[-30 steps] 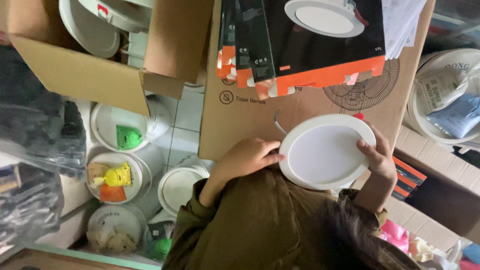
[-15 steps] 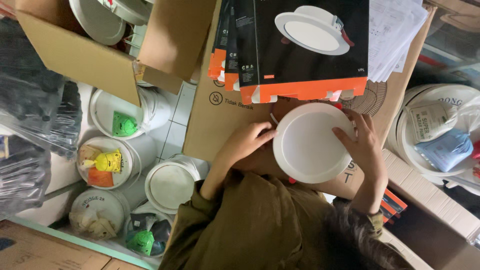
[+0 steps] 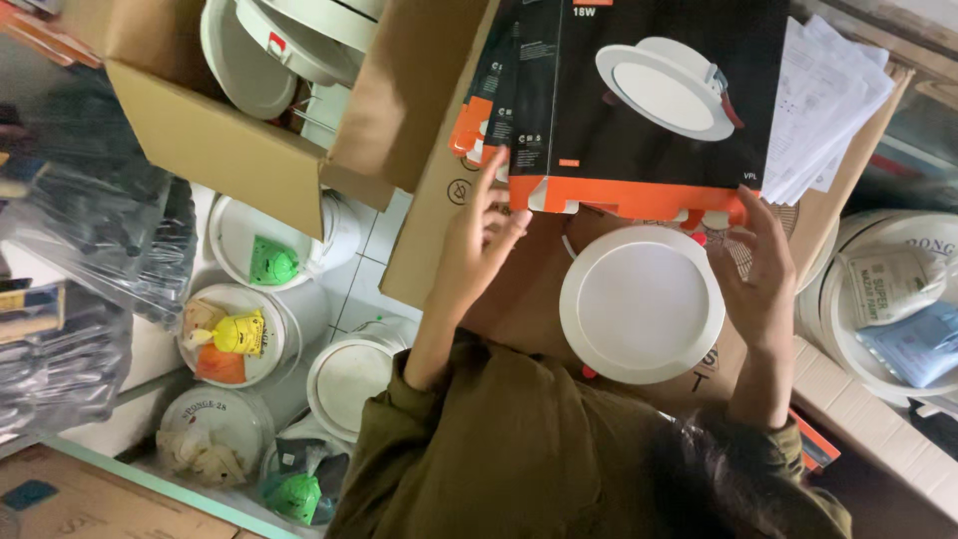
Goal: The person places circular LED downlights into their corresponding cardboard boxes, folding the box flaps to secure the items, and then stacks the boxed lights into a larger shipping carton.
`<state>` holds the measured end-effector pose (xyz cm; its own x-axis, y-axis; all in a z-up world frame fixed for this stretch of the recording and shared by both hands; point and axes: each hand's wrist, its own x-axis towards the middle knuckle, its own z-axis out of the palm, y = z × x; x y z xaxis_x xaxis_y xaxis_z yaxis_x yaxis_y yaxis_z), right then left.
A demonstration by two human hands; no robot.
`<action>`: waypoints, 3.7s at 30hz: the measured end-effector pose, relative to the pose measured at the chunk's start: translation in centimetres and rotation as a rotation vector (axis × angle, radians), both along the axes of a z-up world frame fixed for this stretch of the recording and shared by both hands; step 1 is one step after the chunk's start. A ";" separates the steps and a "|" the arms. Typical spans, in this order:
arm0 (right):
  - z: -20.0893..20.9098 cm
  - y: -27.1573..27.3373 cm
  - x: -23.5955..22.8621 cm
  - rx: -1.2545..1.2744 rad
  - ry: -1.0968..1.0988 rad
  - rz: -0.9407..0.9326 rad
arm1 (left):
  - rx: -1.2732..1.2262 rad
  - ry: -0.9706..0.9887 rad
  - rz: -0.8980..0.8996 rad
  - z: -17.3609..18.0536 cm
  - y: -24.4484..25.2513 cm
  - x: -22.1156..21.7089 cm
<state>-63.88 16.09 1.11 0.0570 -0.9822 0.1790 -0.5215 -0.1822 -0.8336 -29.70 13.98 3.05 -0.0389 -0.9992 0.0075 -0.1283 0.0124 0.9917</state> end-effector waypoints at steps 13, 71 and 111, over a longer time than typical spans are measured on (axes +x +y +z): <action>0.5 2.1 3.8 -0.510 0.335 -0.347 | -0.537 -0.330 0.038 1.9 -3.0 3.7; 3.4 -0.4 12.4 -0.186 -0.878 -0.004 | 0.007 0.315 -0.323 -0.5 5.1 12.4; -2.1 2.1 10.0 0.151 -0.830 0.012 | -0.066 0.238 0.054 0.1 4.0 9.1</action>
